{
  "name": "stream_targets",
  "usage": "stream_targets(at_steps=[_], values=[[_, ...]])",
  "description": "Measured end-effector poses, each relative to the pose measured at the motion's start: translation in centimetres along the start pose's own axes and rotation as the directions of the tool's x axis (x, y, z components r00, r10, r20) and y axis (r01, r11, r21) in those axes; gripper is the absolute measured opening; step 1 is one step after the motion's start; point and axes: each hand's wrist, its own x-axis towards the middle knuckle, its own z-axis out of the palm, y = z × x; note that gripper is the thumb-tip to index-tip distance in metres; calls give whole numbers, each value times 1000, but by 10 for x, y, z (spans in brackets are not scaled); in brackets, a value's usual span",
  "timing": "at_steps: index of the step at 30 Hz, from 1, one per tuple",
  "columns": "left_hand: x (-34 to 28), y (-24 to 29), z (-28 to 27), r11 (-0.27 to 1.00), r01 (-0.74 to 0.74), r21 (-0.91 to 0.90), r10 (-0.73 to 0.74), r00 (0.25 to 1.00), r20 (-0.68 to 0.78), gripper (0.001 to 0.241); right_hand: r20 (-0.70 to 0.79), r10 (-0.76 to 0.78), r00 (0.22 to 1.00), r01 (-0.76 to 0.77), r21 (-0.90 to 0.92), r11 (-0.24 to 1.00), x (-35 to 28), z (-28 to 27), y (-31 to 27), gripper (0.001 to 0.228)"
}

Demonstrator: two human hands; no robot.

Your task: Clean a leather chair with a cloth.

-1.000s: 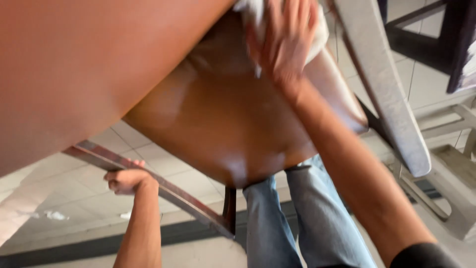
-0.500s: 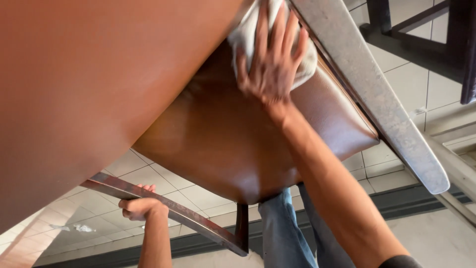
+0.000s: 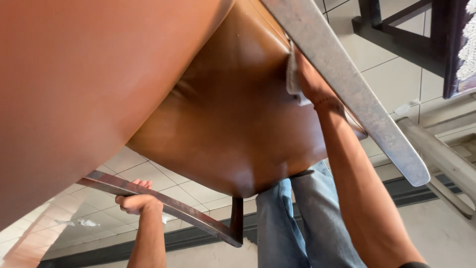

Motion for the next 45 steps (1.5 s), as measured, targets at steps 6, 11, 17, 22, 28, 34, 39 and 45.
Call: stream_targets(at_steps=[6, 11, 17, 22, 28, 34, 39, 45], values=[[8, -4, -4, 999, -28, 30, 27, 998, 51, 66, -170, -190, 967, 162, -166, 973, -93, 96, 15, 36], [36, -21, -10, 999, -31, 14, 30, 997, 74, 73, 439, -443, 782, 621, -606, 496, 22, -22, -44, 35], [31, -18, -3, 1000, -15, -3, 15, 998, 69, 76, 477, 626, 617, -769, 201, 606, -106, -91, 4, 55], [10, -6, -3, 999, -52, 10, 51, 998, 42, 67, 279, 609, 743, -670, 318, 671, -123, -54, 5, 49], [-10, 2, 0, 1000, -16, -21, 17, 999, 31, 60, -63, 527, 848, -464, 394, 794, 13, -70, -75, 44], [-15, 7, -5, 1000, -28, -11, 28, 999, 32, 59, 82, 458, 885, -455, 362, 814, -111, -101, -41, 63], [4, -4, -2, 991, -20, -130, 19, 1000, -11, 59, 19, 753, 658, -745, 166, 647, -178, -60, -14, 45], [-14, 2, 2, 992, -30, -119, 34, 999, 34, 50, 48, 601, 798, -598, 189, 779, -40, -36, -53, 40]])
